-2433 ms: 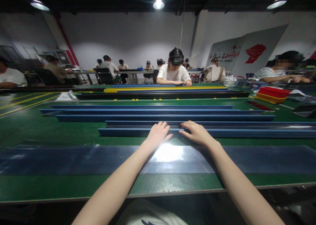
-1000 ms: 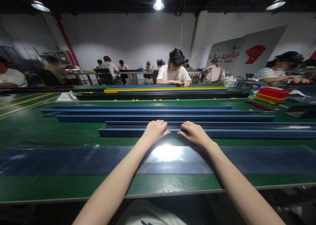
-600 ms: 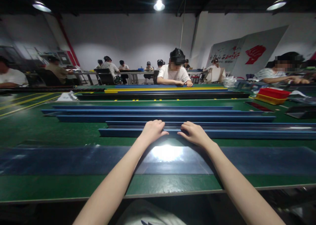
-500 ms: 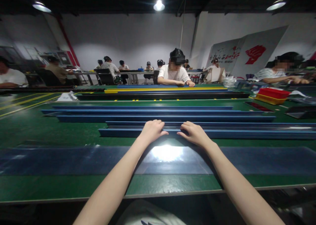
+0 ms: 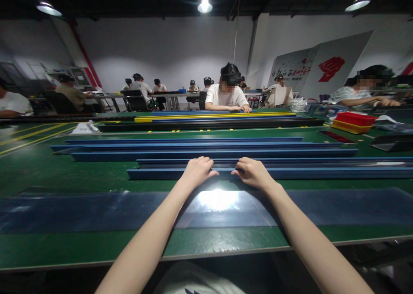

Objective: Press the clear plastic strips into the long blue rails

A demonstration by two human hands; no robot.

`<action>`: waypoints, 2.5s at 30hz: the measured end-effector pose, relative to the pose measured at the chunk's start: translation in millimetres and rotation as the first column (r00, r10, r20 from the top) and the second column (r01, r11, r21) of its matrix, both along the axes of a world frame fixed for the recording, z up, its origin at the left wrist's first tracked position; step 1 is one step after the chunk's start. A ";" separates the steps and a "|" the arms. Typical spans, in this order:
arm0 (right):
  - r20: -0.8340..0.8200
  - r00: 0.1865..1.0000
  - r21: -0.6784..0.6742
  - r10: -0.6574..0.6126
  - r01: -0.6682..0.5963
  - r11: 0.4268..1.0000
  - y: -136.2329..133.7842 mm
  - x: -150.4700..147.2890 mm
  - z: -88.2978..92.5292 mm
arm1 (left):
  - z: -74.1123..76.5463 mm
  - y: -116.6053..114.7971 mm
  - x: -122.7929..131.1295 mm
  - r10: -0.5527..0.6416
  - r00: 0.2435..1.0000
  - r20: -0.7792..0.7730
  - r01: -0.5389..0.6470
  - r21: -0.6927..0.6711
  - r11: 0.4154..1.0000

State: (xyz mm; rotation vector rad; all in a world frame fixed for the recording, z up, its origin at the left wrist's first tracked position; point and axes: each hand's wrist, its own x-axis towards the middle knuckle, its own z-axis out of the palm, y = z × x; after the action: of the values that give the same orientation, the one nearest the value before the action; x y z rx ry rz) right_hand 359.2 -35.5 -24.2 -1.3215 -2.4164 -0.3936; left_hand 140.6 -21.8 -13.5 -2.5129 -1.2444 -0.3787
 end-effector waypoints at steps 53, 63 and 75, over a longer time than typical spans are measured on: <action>-0.017 1.000 -0.066 -0.005 0.004 0.998 -3.1 1.9 7.4 | -1.5 -4.4 6.1 -0.028 0.999 0.014 0.028 0.009 1.000; 0.003 0.993 -0.095 -0.115 0.115 0.989 -7.0 21.8 11.3 | 0.1 -3.8 4.5 -0.052 0.999 0.014 0.052 0.005 0.999; -0.015 0.995 -0.140 -0.094 0.092 0.986 -7.4 19.7 12.9 | -1.8 -4.9 6.4 -0.030 0.999 0.018 0.030 -0.007 1.000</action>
State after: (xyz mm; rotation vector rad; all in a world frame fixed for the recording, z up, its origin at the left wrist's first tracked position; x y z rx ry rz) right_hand 378.9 -42.9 -11.2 -1.4940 -2.4086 -0.2376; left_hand 147.0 -26.7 -15.3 -2.5420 -1.2182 -0.4048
